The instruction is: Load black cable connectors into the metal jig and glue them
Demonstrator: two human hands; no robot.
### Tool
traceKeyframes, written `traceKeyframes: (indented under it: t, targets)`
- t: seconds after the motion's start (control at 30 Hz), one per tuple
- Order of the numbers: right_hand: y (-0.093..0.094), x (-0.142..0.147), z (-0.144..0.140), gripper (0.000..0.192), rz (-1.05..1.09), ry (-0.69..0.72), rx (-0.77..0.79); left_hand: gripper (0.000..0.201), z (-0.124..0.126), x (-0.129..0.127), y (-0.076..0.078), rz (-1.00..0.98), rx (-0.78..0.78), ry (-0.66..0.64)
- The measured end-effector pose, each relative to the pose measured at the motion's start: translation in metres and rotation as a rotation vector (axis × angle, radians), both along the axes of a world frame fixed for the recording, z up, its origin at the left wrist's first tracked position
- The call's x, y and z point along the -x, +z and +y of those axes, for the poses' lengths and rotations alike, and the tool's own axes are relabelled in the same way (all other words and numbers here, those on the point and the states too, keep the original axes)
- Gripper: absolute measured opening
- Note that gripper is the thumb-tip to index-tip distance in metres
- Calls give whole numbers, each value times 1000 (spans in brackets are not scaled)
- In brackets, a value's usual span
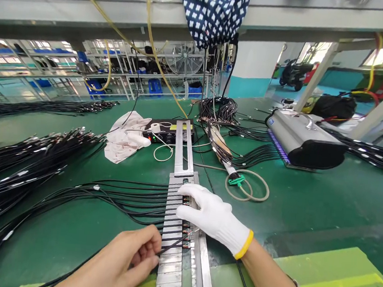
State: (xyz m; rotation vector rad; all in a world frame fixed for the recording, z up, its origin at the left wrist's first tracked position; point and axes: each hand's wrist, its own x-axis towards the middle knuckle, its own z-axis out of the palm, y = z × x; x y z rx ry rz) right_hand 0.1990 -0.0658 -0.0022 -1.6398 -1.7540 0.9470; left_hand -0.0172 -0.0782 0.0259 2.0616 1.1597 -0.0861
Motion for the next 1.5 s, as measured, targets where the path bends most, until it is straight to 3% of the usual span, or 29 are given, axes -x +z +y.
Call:
traceKeyframes:
  t: [0.1, 0.23, 0.57, 0.9, 1.17, 1.5]
  targets:
    - [0, -1, 0, 46, -8, 1, -4, 10, 2, 5, 11, -77, 10, 57]
    - [-1, -3, 0, 45, 3, 30, -34, 17, 3, 7, 16, -15, -12, 19]
    - [0, -3, -1, 46, -13, 26, -34, 27, 7, 9, -3, 233, -131, -63]
    - [1, -3, -2, 45, -83, 22, -7, 25, 8, 5, -11, 266, -195, -88]
    - [5, -7, -10, 49, -199, 112, -39, 25, 2, -3, -5, 391, -178, -137]
    - [16, 3, -18, 58, -357, 220, -40, 28, -3, -4, -1, 348, -188, -155]
